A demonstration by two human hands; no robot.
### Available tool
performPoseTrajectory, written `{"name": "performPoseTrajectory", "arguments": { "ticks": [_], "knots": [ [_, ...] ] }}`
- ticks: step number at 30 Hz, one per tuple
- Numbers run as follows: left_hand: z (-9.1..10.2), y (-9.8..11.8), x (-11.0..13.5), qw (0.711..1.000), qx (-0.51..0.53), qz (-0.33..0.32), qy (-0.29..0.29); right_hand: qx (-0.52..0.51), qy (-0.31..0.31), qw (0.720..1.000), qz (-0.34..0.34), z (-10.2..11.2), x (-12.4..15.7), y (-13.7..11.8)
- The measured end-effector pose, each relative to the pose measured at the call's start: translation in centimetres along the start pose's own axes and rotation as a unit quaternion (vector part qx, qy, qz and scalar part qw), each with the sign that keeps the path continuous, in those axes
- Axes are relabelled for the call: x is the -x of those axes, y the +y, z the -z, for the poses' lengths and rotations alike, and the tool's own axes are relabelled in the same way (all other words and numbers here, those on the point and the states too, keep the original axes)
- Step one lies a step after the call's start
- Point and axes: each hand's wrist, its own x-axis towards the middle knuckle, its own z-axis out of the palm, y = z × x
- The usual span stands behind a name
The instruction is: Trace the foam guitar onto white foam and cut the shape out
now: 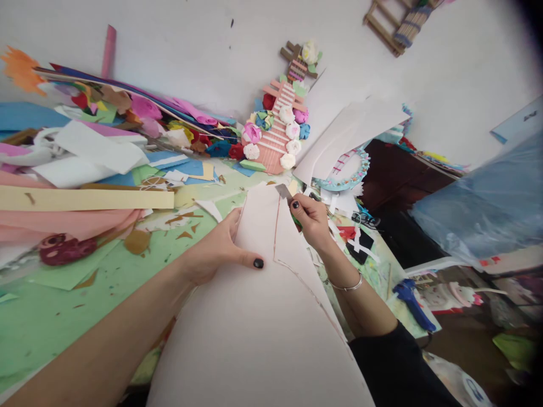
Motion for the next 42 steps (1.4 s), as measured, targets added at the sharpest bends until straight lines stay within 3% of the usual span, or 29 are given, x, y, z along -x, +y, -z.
{"name": "performPoseTrajectory", "arguments": {
  "ticks": [17,42],
  "knots": [
    [0.1,-0.1,0.0,1.000,0.021,0.008,-0.009,-0.048,0.002,0.998,-0.034,-0.6,0.6,0.2],
    [0.1,-0.3,0.0,1.000,-0.003,0.007,-0.018,-0.040,0.010,0.998,-0.055,-0.8,1.4,-0.2]
  ]
}}
